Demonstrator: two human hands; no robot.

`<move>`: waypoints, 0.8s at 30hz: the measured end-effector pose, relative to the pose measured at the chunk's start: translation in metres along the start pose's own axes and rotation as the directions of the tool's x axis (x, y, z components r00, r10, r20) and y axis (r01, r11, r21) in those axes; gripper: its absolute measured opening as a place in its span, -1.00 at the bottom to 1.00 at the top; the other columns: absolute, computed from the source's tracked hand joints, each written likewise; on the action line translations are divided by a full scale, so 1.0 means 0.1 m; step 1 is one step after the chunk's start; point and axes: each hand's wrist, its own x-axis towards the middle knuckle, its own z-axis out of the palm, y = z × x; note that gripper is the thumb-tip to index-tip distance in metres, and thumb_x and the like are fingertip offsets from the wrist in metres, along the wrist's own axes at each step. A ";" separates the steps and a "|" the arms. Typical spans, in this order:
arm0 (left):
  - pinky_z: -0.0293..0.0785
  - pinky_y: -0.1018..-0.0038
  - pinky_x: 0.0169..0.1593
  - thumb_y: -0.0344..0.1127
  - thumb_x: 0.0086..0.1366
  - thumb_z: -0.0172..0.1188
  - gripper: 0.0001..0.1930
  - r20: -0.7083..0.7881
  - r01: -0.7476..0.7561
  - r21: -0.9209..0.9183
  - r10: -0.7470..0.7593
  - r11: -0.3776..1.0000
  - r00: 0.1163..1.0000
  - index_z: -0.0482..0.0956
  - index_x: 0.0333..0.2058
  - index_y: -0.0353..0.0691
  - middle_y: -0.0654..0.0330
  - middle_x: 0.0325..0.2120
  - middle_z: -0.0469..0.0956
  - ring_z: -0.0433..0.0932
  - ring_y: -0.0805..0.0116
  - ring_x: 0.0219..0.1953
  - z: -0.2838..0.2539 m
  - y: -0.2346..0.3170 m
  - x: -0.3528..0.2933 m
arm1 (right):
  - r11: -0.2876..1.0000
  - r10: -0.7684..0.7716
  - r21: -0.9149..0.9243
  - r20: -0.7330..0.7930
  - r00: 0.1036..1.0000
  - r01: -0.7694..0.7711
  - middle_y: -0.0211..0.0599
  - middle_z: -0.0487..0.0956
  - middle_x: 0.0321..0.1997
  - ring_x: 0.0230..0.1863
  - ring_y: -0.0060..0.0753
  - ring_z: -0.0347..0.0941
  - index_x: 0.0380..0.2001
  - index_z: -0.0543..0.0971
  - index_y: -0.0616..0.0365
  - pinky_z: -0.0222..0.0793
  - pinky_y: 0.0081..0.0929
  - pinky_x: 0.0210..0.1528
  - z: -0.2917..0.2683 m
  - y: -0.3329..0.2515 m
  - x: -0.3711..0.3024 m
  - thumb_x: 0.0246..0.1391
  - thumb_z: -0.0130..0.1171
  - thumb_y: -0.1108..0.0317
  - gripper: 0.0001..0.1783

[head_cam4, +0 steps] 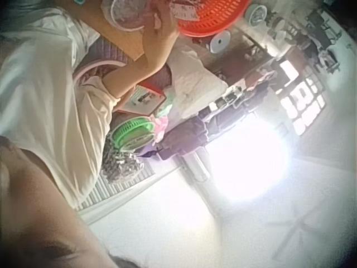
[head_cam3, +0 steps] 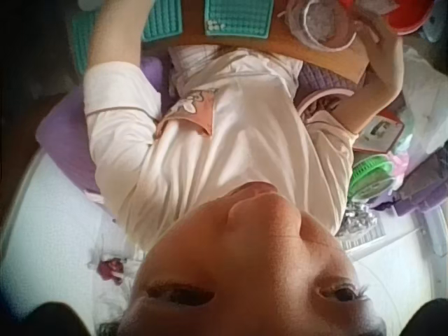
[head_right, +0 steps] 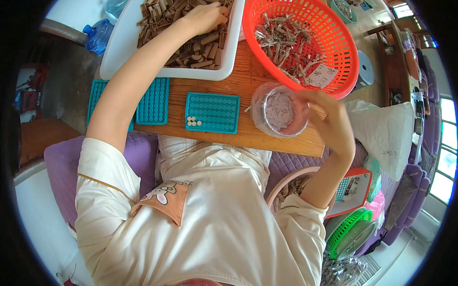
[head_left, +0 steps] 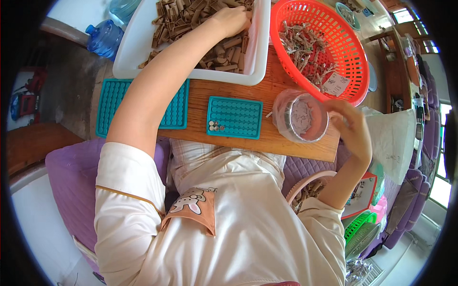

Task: The person assembles small metal contacts and plastic discs into cylindrical housings by hand at a low table.

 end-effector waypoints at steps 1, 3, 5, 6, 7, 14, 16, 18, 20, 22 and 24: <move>0.44 0.35 -0.25 -0.32 0.08 -0.07 -0.78 0.046 0.087 -0.005 -0.086 0.996 0.995 0.43 -0.27 -0.15 0.11 -0.32 0.41 0.48 0.14 -0.34 -0.05 0.05 -0.01 | 0.995 0.011 0.096 -0.078 0.997 -0.003 -0.21 0.49 -0.32 -0.22 -0.45 0.41 -0.23 0.42 0.28 0.25 -0.60 -0.13 -0.06 0.07 0.09 -0.19 -0.01 0.59 -0.67; 0.44 0.36 -0.27 -0.33 0.07 -0.07 -0.76 0.020 0.013 0.014 -0.013 1.000 1.000 0.39 -0.26 -0.20 0.09 -0.36 0.42 0.48 0.14 -0.33 -0.02 0.05 -0.05 | 0.984 0.041 0.178 -0.137 0.990 -0.016 -0.31 0.49 -0.31 -0.23 -0.54 0.39 -0.24 0.43 0.28 0.25 -0.61 -0.12 -0.23 0.26 0.25 -0.09 -0.05 0.56 -0.74; 0.40 0.34 -0.29 -0.30 0.07 -0.02 -0.82 -0.046 -0.014 -0.007 0.014 1.000 0.999 0.40 -0.35 -0.23 0.07 -0.38 0.40 0.46 0.15 -0.34 -0.01 0.02 -0.10 | 0.992 0.077 0.110 -0.166 0.983 -0.059 -0.32 0.49 -0.33 -0.24 -0.56 0.39 -0.24 0.43 0.28 0.24 -0.62 -0.12 -0.36 0.47 0.53 -0.03 -0.08 0.51 -0.76; 0.40 0.34 -0.29 -0.30 0.07 -0.02 -0.82 -0.047 -0.014 -0.005 0.013 1.000 0.999 0.40 -0.35 -0.23 0.07 -0.38 0.40 0.46 0.15 -0.34 -0.02 -0.02 -0.12 | 0.996 0.089 0.034 -0.148 0.985 -0.085 -0.31 0.49 -0.35 -0.26 -0.56 0.39 -0.23 0.42 0.30 0.25 -0.64 -0.15 -0.41 0.55 0.67 -0.02 -0.06 0.46 -0.75; 0.41 0.35 -0.31 -0.30 0.09 -0.04 -0.83 -0.076 -0.061 0.011 0.062 0.998 0.995 0.39 -0.34 -0.22 0.07 -0.38 0.40 0.47 0.16 -0.34 -0.04 -0.09 -0.15 | 0.994 0.099 -0.041 -0.128 0.987 -0.105 -0.31 0.50 -0.37 -0.27 -0.57 0.39 -0.23 0.41 0.32 0.26 -0.65 -0.18 -0.45 0.64 0.83 -0.02 -0.04 0.41 -0.73; 0.44 0.35 -0.32 -0.40 0.15 -0.14 -0.72 0.025 0.339 -0.666 -0.434 0.664 0.900 0.21 -0.13 -0.28 0.08 -0.38 0.43 0.48 0.20 -0.39 -0.53 -0.06 -0.13 | 0.821 0.534 -0.171 -0.108 0.838 -0.545 -0.18 0.51 -0.55 -0.44 -0.46 0.46 -0.50 0.50 0.26 0.36 -0.55 -0.41 -0.31 1.31 1.92 -0.15 0.10 0.10 -0.63; 0.41 0.26 -0.27 -0.33 0.19 -0.07 -0.51 0.222 0.296 -0.954 -0.568 0.039 0.793 -0.02 0.06 -0.21 0.12 -0.32 0.43 0.39 0.20 -0.18 -0.54 -0.10 -0.16 | 0.773 0.573 -0.238 -0.137 0.808 -0.588 -0.13 0.52 -0.55 -0.43 -0.38 0.48 -0.54 0.52 0.25 0.38 -0.50 -0.39 -0.17 1.34 2.11 -0.20 0.12 0.07 -0.62; 0.40 0.41 -0.37 -0.35 0.18 -0.12 -0.67 0.234 0.176 -0.972 -0.581 -0.155 0.780 0.12 -0.07 -0.21 0.15 -0.38 0.42 0.41 0.32 -0.33 -0.71 0.14 -0.22 | 0.700 0.359 -0.558 -0.264 0.895 -0.445 -0.03 0.52 -0.44 -0.35 -0.17 0.48 -0.58 0.55 0.22 0.39 -0.36 -0.29 -0.11 1.52 2.20 -0.26 0.14 0.08 -0.64; 0.38 0.60 -0.48 -0.39 0.17 -0.18 -0.76 0.276 0.080 -0.933 -0.557 -0.350 0.783 0.22 -0.15 -0.22 0.21 -0.44 0.38 0.40 0.48 -0.51 -0.91 0.39 -0.43 | 0.699 0.380 -0.492 -0.360 0.852 -0.519 -0.04 0.51 -0.35 -0.23 -0.12 0.44 -0.39 0.53 0.17 0.33 -0.28 -0.17 -0.05 1.36 2.22 -0.25 0.09 0.15 -0.64; 0.36 0.63 -0.48 -0.42 0.17 -0.20 -0.69 0.279 0.127 -0.934 -0.462 -0.334 0.842 0.17 -0.08 -0.22 0.23 -0.45 0.36 0.36 0.52 -0.54 -1.07 0.60 -0.68 | 0.728 0.281 -0.480 -0.442 0.852 -0.490 -0.07 0.52 -0.35 -0.23 -0.15 0.44 -0.36 0.52 0.16 0.32 -0.29 -0.16 -0.03 1.21 2.15 -0.23 0.06 0.17 -0.65; 0.37 0.62 -0.46 -0.44 0.17 -0.22 -0.65 0.265 0.150 -0.940 -0.379 -0.307 0.887 0.14 -0.03 -0.21 0.24 -0.47 0.34 0.36 0.53 -0.55 -1.15 0.82 -0.85 | 0.768 0.249 -0.381 -0.563 0.788 -0.515 -0.06 0.50 -0.36 -0.25 -0.07 0.42 -0.38 0.51 0.10 0.31 -0.25 -0.21 -0.13 1.00 2.02 -0.25 0.07 0.15 -0.67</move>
